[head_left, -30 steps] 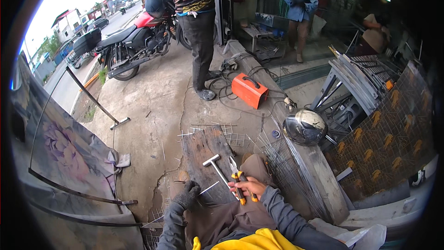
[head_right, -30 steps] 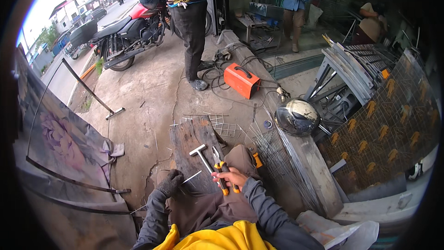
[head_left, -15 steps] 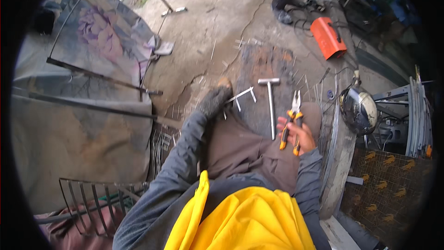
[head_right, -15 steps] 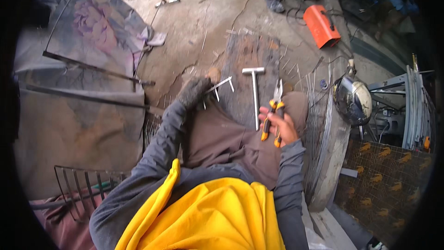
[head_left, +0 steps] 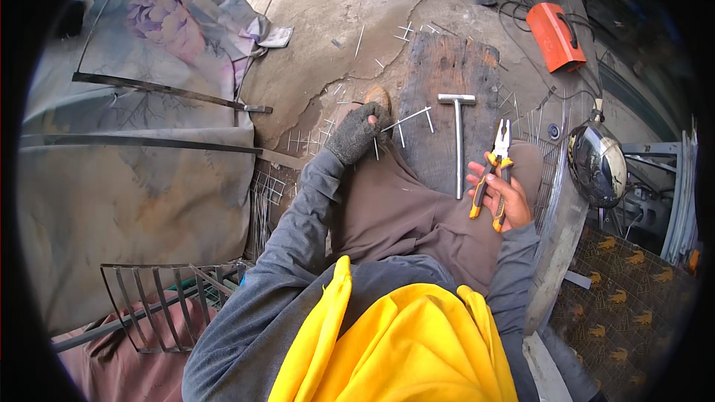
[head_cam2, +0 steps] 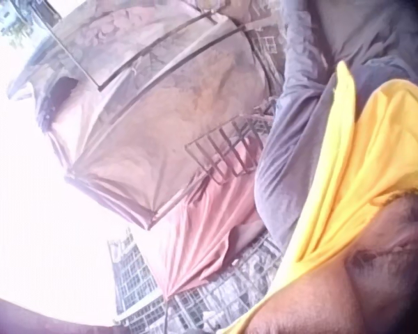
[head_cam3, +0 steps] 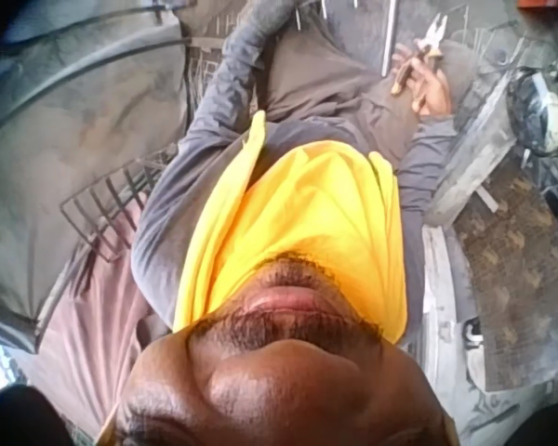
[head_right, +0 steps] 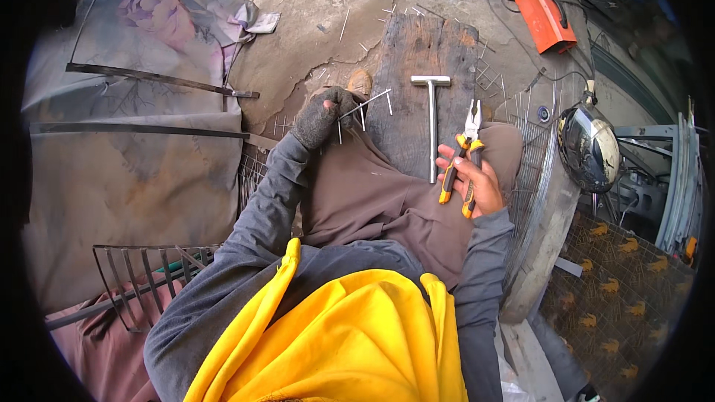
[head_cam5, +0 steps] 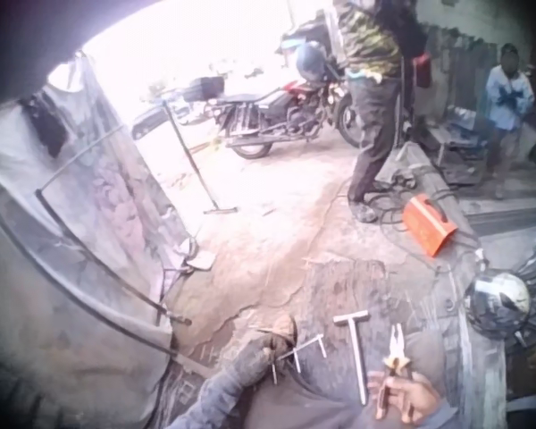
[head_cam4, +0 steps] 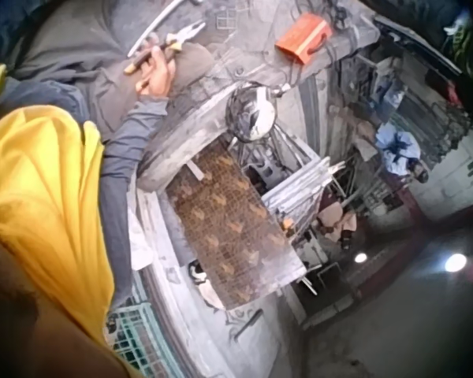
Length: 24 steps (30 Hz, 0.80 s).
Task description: The recorder uses pliers and a small hammer to straighten and shape metal wires against a wooden block and a metal plate.
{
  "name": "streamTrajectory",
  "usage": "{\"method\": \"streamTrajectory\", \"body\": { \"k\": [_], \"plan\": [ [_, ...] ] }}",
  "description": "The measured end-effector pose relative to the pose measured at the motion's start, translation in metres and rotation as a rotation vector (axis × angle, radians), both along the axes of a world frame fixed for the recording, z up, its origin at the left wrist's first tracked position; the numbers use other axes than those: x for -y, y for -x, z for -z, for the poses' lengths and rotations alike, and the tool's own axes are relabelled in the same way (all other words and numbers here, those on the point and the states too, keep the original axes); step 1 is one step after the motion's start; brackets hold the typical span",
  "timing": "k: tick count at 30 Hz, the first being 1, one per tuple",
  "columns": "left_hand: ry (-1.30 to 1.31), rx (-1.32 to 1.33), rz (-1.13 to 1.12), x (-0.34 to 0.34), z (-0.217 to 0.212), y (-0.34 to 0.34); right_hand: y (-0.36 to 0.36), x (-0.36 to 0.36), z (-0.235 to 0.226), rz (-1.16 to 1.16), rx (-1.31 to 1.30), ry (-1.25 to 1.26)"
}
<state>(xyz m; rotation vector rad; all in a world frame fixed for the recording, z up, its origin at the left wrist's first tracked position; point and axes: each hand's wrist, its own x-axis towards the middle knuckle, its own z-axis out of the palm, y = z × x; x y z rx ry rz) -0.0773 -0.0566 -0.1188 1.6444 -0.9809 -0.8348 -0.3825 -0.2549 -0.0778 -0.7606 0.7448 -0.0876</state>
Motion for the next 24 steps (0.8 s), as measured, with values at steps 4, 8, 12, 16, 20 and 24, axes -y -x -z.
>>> {"method": "streamTrajectory", "body": {
  "k": [4,8,12,16,20,24],
  "plan": [
    [-0.114,-0.137,-0.003,0.007,-0.006,0.008,0.0,-0.003,0.002,0.038,0.015,0.011],
    [-0.231,-0.113,0.012,0.014,-0.023,0.018,0.001,-0.007,-0.004,-0.001,0.08,0.04],
    [-0.337,-0.394,-0.017,0.016,-0.038,0.015,0.0,-0.018,-0.013,-0.185,0.179,-0.059],
    [-0.534,-0.52,0.029,0.025,-0.04,0.004,-0.013,-0.044,-0.014,-0.345,0.293,-0.275],
    [-0.533,-0.467,0.129,0.032,-0.037,-0.003,-0.024,-0.06,-0.01,-0.382,0.335,-0.292],
    [-0.608,-0.539,0.2,0.035,-0.032,-0.002,-0.022,-0.059,-0.006,-0.401,0.353,-0.264]
  ]
}}
